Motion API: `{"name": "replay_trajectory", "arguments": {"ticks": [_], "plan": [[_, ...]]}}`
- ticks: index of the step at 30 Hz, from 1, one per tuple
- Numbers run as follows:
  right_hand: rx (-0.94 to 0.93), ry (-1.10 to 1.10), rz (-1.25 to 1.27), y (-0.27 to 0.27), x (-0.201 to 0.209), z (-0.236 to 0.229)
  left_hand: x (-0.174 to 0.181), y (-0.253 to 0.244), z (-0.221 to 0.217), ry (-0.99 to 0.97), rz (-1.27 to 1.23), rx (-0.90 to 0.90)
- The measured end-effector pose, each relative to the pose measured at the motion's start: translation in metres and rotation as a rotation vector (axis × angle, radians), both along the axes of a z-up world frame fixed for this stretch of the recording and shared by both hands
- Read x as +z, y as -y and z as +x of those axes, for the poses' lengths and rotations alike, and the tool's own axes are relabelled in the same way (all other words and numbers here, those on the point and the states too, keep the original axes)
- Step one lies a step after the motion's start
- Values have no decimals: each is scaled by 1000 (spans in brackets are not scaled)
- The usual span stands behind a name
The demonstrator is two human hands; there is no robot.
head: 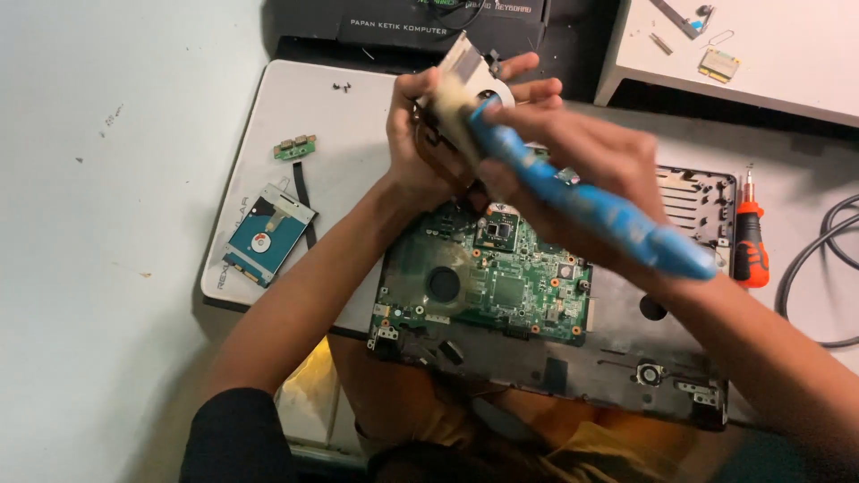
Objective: The person cleans a laptop cooling fan and heatsink assembly using a brush, then places it back onto the motherboard. They proceed to secure the heatsink by tightening screws with a screwdriver.
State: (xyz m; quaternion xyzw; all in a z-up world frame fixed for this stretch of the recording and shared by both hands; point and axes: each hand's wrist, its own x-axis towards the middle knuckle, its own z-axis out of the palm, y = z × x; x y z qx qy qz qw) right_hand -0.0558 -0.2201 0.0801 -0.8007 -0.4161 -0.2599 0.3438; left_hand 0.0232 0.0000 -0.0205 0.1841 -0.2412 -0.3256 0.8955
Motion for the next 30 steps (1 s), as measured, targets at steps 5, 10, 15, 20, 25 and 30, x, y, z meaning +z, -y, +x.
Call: {"name": "replay_trajectory", "arguments": {"ticks": [5,10,15,20,25,30], "plan": [[222,-208,-66,4,19,3,15,-4,-2,21,-137,53],[111,-463,97,47,15,40,15,-23,5,-270,-211,-165],[-120,-74,3,38,-5,34,6,-13,11,-140,-92,69],[130,-92,-105,5,13,3,42,0,-4,-224,-56,260],[294,-334,15,18,19,23,23,-1,-10,26,-230,114],[-159,-180,4,43,-7,42,-9,-18,13,-140,-110,35]]}}
